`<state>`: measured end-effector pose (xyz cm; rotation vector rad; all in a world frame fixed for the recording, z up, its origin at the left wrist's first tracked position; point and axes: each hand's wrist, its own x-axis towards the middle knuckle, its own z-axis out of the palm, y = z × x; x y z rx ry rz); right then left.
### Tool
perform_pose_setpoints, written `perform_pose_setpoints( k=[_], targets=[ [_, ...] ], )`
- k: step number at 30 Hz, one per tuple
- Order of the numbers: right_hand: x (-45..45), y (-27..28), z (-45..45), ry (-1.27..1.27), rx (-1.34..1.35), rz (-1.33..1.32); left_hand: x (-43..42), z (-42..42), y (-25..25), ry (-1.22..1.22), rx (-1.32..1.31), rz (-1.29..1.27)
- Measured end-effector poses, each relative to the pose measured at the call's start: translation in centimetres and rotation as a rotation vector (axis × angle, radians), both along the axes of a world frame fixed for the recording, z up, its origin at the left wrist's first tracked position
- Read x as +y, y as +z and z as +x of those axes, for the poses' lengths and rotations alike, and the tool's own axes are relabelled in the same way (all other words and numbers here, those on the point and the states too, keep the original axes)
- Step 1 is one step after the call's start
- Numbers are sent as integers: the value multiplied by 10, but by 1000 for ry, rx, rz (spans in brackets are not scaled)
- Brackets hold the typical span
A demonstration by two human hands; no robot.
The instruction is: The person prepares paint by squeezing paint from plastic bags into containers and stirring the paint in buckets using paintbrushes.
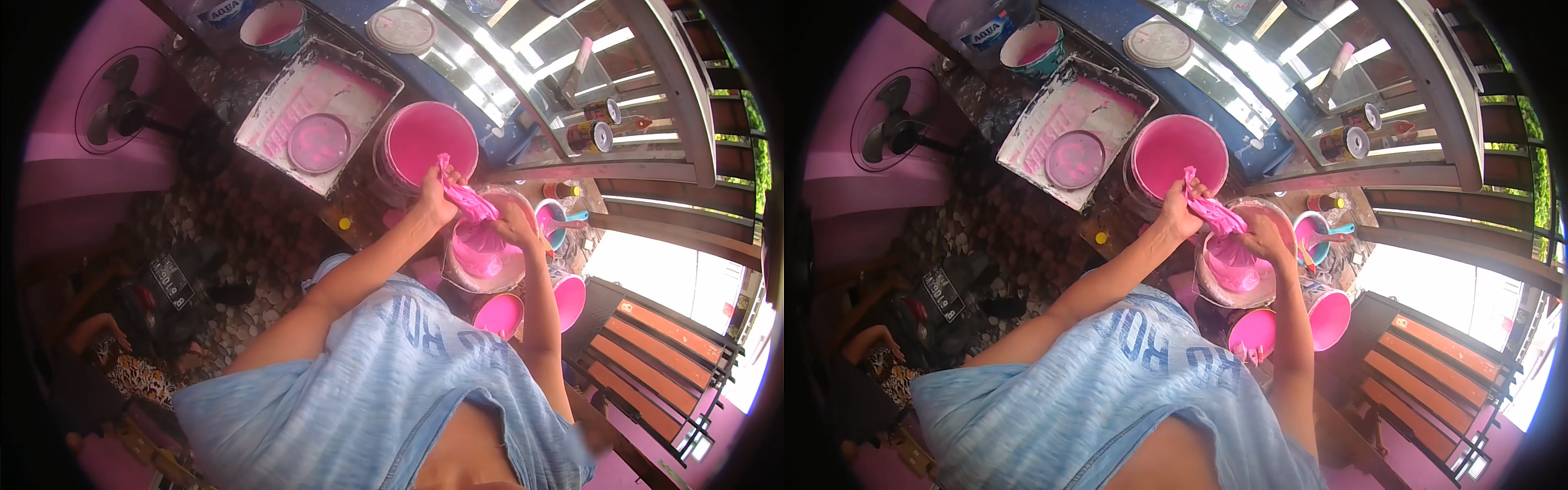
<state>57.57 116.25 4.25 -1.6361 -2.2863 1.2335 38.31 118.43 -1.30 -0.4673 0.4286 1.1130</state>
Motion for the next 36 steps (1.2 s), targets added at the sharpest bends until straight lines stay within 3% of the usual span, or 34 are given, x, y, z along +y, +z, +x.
perform_pose_setpoints(
  k=[4, 16, 22, 25, 29, 36],
  targets=[
    [-1, 3, -2, -5, 4, 22, -3, -10, 26, 0, -21, -7],
    [-3, 0, -1, -15, -27, 16, -2, 0, -13, -2, -82, 104],
    [-9, -9, 1, -35, 105, 114, -6, 1, 8, -13, 48, 73],
    [-18, -14, 3, -76, 197, 134, -13, 3, 27, -28, 79, 162],
    [-32, -11, 1, -147, 266, 145, -30, 19, 27, -147, 386, 335],
    [-59, -49, 26, -220, 262, 286, -50, 31, 46, -471, 622, 722]
  ],
)
